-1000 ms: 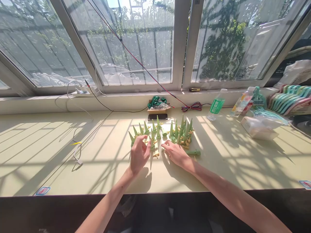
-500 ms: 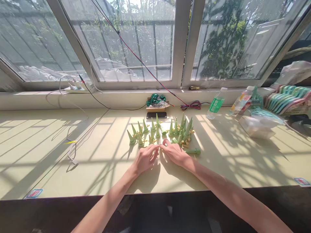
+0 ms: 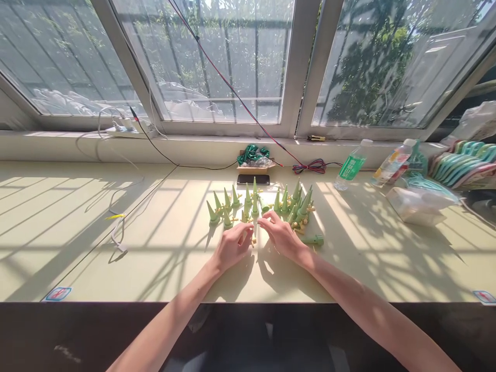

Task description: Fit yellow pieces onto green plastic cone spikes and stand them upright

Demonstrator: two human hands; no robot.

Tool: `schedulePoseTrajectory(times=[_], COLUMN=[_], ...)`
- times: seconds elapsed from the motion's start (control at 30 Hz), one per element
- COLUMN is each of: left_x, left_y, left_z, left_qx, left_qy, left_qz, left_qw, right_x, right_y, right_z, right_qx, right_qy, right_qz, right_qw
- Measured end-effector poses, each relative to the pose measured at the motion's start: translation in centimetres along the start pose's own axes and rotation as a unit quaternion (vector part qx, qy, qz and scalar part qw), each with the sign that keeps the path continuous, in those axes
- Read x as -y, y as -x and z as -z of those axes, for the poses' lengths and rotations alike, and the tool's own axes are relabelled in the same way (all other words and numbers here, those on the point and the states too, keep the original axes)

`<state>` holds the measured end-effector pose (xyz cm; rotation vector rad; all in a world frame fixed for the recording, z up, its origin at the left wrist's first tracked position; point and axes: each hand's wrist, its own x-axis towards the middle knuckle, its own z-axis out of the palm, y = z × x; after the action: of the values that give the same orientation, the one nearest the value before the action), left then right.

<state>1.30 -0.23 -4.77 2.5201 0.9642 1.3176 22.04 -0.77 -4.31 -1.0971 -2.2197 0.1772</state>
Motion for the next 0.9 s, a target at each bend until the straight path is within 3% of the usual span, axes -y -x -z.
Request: schedulePoseTrajectory(times=[0.1, 0.2, 0.4, 0.57, 0.7, 0.9], left_x=[-0.1, -0.1, 0.1, -0.1, -0.4, -0.8], left_y=[-0.1, -0.2, -0.3, -0.5, -0.7, -1.0], left_z=[0.0, 0.0, -0.2, -0.2, 0.3, 1.0], left_qx=[-0.002, 0.007, 0.037, 0.051, 0.015, -0.020], left_qy=[0.012, 0.008, -0.012, 0.010, 0.062, 0.198], left_qz=[0.014, 0.019, 0.013, 0.027, 0.079, 0.188], left_qw=[1.000, 1.000, 0.999, 0.998, 0.995, 0.962], right_x=[-0.4, -0.2, 0.6, 0.7, 0.9, 1.0], right_y=[-0.1, -0.4, -0.4, -0.1, -0.1, 0.2], right_z=[-0.4, -0.3, -0.1, -0.7, -0.8, -1.1], right_qx=[-0.083, -0.146, -0.191, -0.180, -0.189, -0.019], right_qy=[-0.095, -0.121, -0.135, -0.203, -0.182, -0.064], right_qz=[0.039, 0.071, 0.079, 0.083, 0.039, 0.029], right_qw=[0.991, 0.979, 0.969, 0.959, 0.964, 0.997])
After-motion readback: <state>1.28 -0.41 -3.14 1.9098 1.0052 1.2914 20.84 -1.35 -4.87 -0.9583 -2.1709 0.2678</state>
